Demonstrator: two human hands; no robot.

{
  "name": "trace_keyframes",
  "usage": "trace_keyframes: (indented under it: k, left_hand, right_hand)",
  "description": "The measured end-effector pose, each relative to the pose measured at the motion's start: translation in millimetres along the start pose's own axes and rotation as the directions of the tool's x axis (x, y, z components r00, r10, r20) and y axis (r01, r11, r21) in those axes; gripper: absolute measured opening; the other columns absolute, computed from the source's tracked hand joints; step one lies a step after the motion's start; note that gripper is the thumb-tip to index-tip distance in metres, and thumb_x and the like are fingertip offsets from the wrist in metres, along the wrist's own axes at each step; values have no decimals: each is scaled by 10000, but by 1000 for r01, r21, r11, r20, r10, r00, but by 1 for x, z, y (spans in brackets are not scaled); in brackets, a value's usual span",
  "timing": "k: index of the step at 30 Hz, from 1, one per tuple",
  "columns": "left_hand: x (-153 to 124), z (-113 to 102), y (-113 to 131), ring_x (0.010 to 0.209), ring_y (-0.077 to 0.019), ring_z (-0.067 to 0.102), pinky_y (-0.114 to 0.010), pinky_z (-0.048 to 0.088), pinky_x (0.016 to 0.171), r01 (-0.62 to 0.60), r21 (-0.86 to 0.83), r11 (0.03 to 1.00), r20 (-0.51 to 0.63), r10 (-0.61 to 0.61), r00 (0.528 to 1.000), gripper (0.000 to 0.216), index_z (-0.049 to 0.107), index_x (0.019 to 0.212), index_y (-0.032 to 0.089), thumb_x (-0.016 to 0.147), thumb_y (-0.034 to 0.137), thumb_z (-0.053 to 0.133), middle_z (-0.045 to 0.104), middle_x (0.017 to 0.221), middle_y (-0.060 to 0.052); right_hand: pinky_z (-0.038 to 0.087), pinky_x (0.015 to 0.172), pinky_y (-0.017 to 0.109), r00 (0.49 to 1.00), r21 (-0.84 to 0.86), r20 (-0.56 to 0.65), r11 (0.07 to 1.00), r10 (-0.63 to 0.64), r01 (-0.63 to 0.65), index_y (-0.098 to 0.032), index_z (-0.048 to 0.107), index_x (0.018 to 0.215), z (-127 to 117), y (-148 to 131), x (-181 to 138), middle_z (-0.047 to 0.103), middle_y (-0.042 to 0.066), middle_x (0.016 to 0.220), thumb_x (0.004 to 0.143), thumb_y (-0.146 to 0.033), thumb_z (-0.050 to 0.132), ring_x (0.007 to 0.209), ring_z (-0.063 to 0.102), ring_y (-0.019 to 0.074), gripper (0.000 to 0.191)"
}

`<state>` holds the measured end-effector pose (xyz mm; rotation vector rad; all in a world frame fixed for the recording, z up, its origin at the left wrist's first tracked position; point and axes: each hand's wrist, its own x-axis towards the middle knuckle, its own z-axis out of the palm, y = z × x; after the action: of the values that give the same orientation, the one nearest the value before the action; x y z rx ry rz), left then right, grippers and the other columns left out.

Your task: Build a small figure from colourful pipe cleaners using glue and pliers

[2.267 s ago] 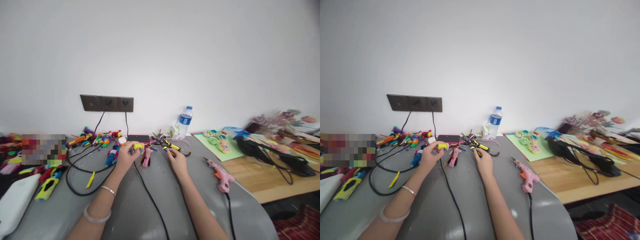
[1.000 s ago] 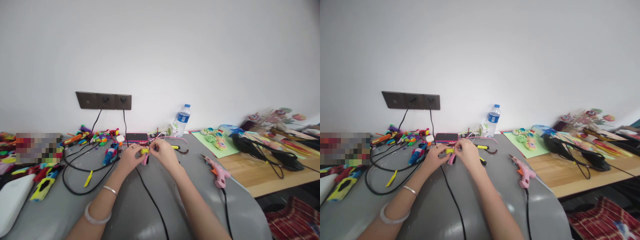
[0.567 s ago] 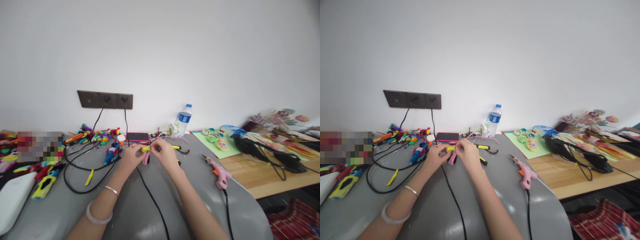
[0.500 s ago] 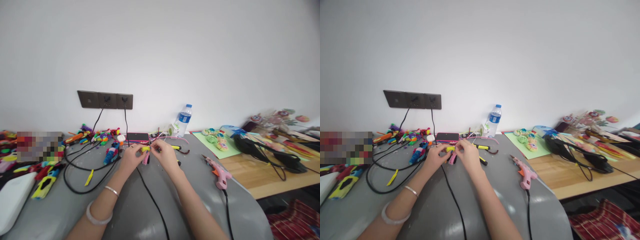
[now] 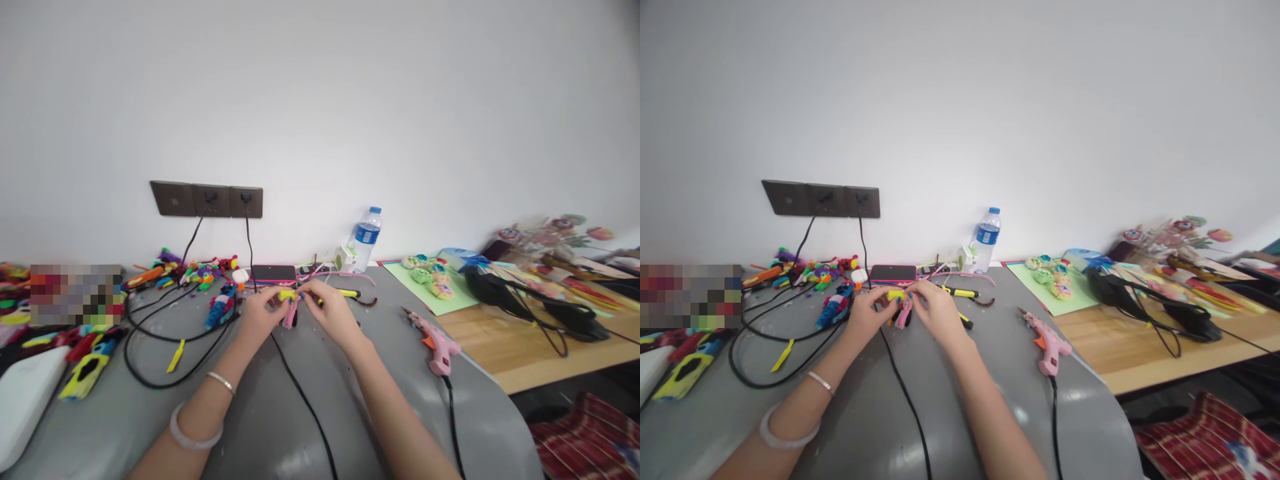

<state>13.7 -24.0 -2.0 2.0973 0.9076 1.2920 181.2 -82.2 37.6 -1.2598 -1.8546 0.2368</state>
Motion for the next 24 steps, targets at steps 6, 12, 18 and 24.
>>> trace_keyframes:
  k: [6,12,18,24]
  left_hand:
    - [0,0,1,611,-126,590,-233,473,607,-10,-6,1000,27,10,1000,156,699,868,205,764,173,587,734,793,-6]
    - [1,0,3,617,-125,595,-221,454,569,28,-105,994,69,-21,997,148,687,833,197,758,162,563,735,830,-16]
    - [0,-1,3,654,-139,605,-227,471,580,101,-211,972,57,-90,994,158,674,866,183,768,170,552,720,824,-24]
    - [2,1,1,697,-160,615,-240,483,601,179,-359,916,12,-188,982,112,673,809,178,743,231,599,689,758,-27]
  right_hand:
    - [450,811,279,998,49,62,999,-23,20,-204,650,1014,-10,-1,-2,680,54,956,855,-52,391,886,625,170,339]
    - [454,805,282,997,79,74,997,-32,26,-202,654,1013,-10,-2,-2,681,49,947,837,-41,369,879,626,172,371]
    - [464,732,265,996,135,-33,988,85,-79,-177,609,1050,-13,11,-4,684,50,906,851,-81,350,780,620,155,340]
    - [437,669,283,909,-258,-113,872,401,-416,-163,649,830,-16,63,-24,679,74,818,803,-140,505,701,606,182,148]
